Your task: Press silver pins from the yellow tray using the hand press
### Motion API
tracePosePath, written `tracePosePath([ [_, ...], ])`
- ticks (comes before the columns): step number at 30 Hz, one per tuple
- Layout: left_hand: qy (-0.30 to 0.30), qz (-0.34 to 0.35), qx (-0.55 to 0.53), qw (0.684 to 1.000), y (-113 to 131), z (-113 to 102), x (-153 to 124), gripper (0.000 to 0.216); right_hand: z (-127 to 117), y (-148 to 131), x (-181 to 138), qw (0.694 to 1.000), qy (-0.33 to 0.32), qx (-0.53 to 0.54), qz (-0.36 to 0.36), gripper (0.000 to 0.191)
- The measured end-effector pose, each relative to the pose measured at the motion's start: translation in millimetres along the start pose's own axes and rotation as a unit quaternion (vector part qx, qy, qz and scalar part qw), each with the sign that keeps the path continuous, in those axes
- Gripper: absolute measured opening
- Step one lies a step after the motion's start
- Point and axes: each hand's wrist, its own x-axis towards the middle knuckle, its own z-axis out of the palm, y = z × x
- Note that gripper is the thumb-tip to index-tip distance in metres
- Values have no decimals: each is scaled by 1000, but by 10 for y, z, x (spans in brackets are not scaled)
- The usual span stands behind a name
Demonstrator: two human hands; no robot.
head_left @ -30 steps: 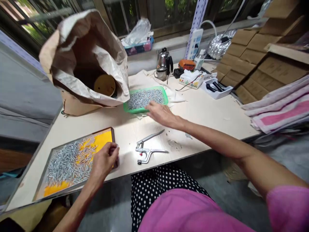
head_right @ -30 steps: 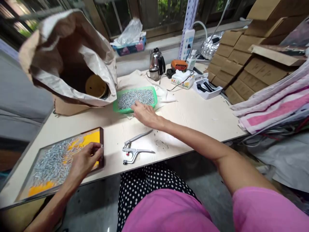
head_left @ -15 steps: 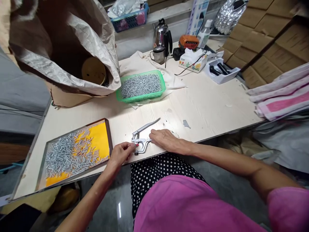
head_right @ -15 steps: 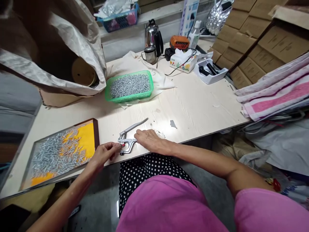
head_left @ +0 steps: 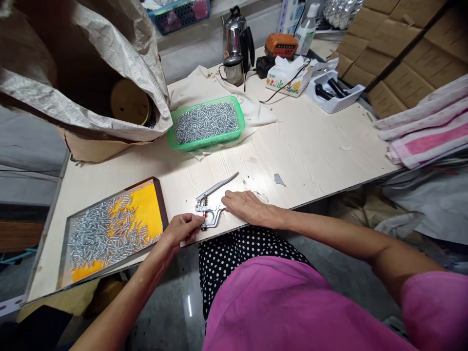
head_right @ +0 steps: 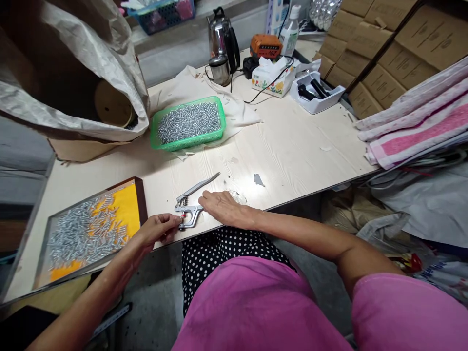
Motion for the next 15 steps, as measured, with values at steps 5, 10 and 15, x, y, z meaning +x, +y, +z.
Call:
tracePosePath([
  [5, -39, -27, 18, 999, 104, -79, 29, 44, -19, -2, -26, 1000, -8, 9, -10, 22],
  [10, -34, 15, 32, 999, 75, -52, 40, 48, -21, 14, -36, 1000, -3, 5, -18, 22],
  [15, 25, 33, 11, 999, -26, 41, 3, 54, -25, 19, -22, 1000, -2, 6, -30, 22],
])
